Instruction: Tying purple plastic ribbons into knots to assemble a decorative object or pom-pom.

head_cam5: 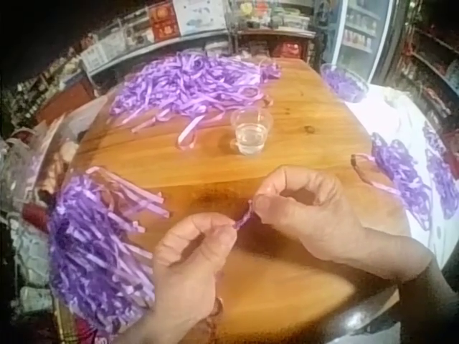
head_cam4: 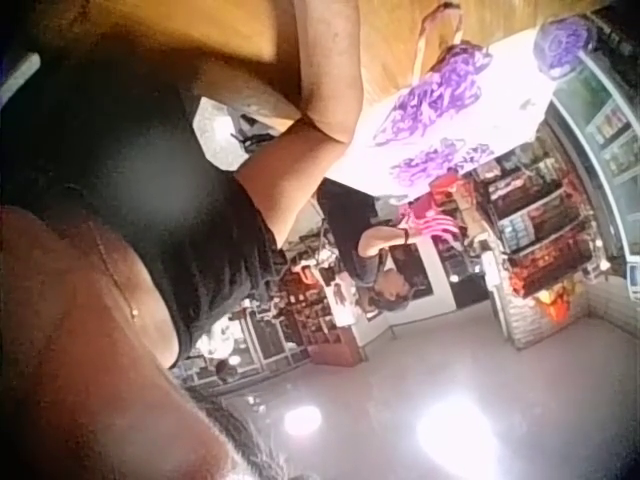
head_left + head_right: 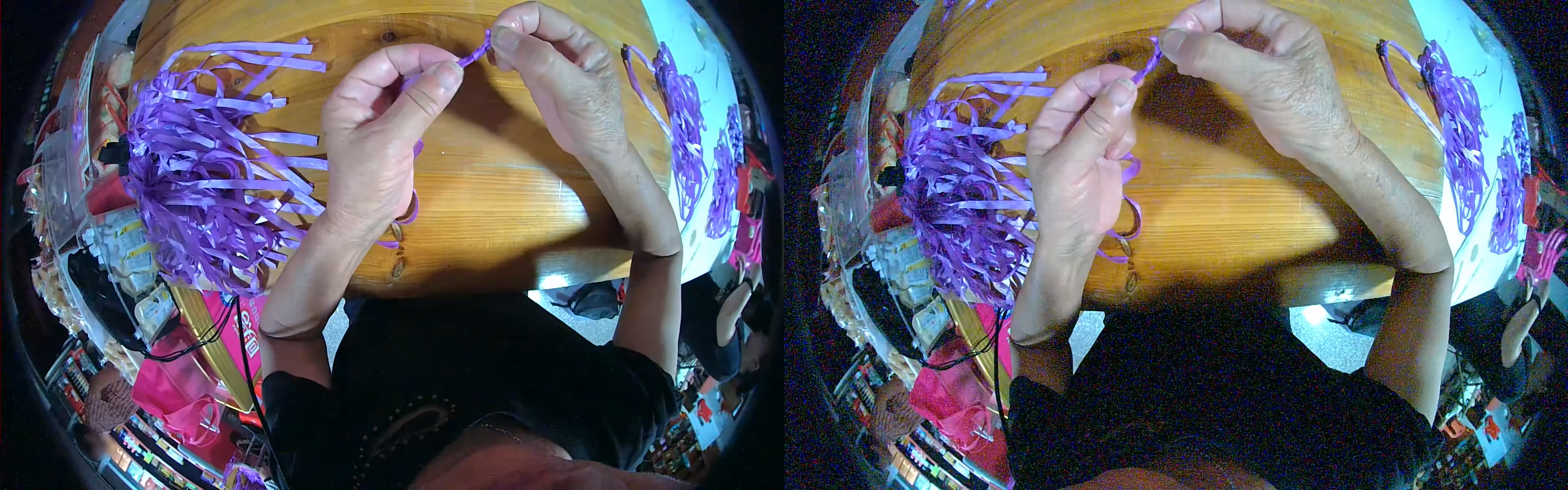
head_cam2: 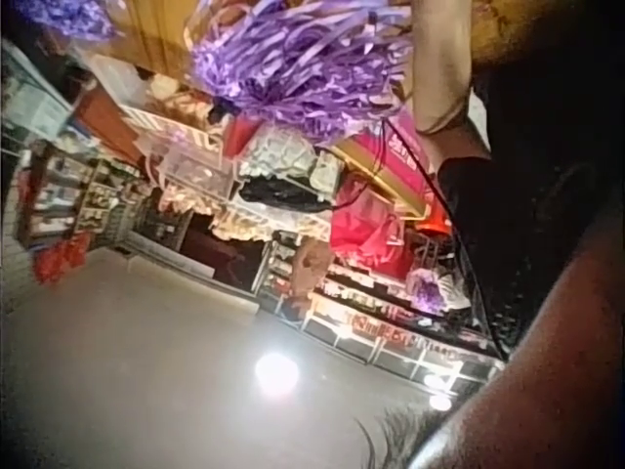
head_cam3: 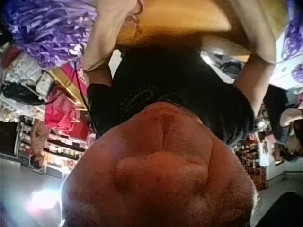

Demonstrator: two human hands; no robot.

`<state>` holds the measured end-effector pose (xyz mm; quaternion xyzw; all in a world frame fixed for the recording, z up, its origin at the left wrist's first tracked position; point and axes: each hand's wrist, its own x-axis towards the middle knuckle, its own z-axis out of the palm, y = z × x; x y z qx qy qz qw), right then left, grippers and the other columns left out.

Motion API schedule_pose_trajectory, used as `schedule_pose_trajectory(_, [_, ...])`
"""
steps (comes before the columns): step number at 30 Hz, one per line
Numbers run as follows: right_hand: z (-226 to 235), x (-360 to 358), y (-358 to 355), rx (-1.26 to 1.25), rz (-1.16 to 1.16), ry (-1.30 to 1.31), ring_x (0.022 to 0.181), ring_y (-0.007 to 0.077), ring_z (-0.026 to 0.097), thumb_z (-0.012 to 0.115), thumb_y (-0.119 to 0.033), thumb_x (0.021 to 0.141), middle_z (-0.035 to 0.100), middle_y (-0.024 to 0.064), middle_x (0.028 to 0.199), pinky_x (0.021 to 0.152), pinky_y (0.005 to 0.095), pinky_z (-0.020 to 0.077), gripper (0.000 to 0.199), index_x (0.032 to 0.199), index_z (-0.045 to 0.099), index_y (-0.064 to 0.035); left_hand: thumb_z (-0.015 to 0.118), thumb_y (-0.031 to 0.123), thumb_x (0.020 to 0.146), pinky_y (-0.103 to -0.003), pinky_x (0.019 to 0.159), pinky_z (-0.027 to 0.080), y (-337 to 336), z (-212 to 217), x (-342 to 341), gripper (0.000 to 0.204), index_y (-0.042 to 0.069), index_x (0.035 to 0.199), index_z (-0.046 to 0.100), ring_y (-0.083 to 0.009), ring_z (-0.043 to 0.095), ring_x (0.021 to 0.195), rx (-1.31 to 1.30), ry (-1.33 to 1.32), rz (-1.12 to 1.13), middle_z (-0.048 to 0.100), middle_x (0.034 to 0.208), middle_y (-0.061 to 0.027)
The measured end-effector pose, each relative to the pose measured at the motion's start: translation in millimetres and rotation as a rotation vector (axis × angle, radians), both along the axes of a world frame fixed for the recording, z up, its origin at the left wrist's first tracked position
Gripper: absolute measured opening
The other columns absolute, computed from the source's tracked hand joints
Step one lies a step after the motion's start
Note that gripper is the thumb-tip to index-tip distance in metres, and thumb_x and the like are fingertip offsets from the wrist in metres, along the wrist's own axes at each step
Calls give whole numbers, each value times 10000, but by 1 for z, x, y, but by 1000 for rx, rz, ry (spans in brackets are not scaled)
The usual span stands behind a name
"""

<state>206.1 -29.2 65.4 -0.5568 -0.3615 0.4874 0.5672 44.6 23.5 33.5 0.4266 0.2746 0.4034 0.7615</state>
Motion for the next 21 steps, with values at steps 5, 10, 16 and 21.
schedule_pose_trajectory(5, [-16,9,-3,327,143,-218,768,85,548,602,-102,855,606,19,838,697,219,438,114,933,611,-20,680,66,794,-142,488,272,-2,4,0,130,22,913,647,15,385,569,95,81,73,549,698,72])
schedule_pose_trajectory(10, [-28,13,42,1411,228,-199,829,162,582,671,-144,803,610,91,916,752,255,450,304,1060,586,-5,670,72,806,-146,492,280,-1,3,1,87,21,876,658,11,376,571,84,127,92,509,659,88])
schedule_pose_trajectory(16, [19,0,4,696,174,-1151,678,181,547,754,-159,652,597,59,782,605,280,396,347,952,658,-12,652,91,825,-144,501,308,-2,-1,-1,79,18,857,652,16,398,577,131,111,31,548,667,67])
schedule_pose_trajectory(21, [22,6,1,718,194,-1235,649,179,539,725,-62,648,588,50,744,572,280,374,214,845,657,-16,660,67,813,-140,513,327,-2,-3,3,59,16,840,647,9,415,583,307,155,140,563,676,59])
